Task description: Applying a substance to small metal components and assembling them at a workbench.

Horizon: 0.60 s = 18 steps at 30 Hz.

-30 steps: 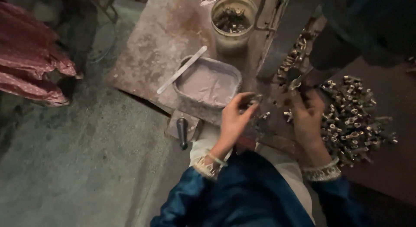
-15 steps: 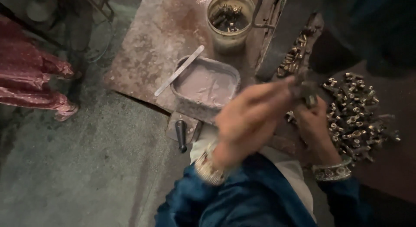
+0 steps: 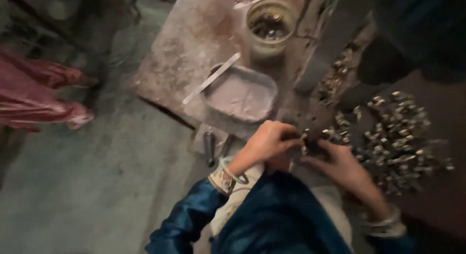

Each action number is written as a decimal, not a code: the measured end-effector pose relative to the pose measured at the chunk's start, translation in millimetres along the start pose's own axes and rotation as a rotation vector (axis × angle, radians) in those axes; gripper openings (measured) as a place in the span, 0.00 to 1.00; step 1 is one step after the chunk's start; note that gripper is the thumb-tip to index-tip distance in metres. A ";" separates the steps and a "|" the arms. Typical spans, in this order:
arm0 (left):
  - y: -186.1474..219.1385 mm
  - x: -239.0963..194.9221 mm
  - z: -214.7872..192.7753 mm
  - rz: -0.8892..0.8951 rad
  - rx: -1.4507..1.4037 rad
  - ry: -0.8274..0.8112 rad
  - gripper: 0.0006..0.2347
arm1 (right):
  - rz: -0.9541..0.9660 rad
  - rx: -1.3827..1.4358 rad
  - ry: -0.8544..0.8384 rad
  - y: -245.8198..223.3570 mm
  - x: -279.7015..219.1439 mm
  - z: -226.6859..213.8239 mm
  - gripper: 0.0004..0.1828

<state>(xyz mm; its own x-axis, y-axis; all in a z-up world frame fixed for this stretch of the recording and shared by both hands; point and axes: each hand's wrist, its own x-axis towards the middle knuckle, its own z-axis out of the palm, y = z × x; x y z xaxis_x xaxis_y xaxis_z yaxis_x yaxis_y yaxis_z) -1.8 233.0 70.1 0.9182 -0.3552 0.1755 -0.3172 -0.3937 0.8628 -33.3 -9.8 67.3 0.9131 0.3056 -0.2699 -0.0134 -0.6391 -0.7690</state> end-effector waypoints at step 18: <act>46.5 9.9 33.3 0.163 -0.027 0.365 0.14 | -0.183 0.579 0.250 9.2 28.8 6.6 0.18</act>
<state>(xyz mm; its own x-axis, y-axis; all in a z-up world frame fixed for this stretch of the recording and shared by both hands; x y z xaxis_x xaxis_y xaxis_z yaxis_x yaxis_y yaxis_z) -15.4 183.0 96.2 0.8819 -0.0847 0.4638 -0.4637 -0.3334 0.8209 -9.8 -2.2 48.7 0.9877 0.1554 -0.0162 -0.0025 -0.0881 -0.9961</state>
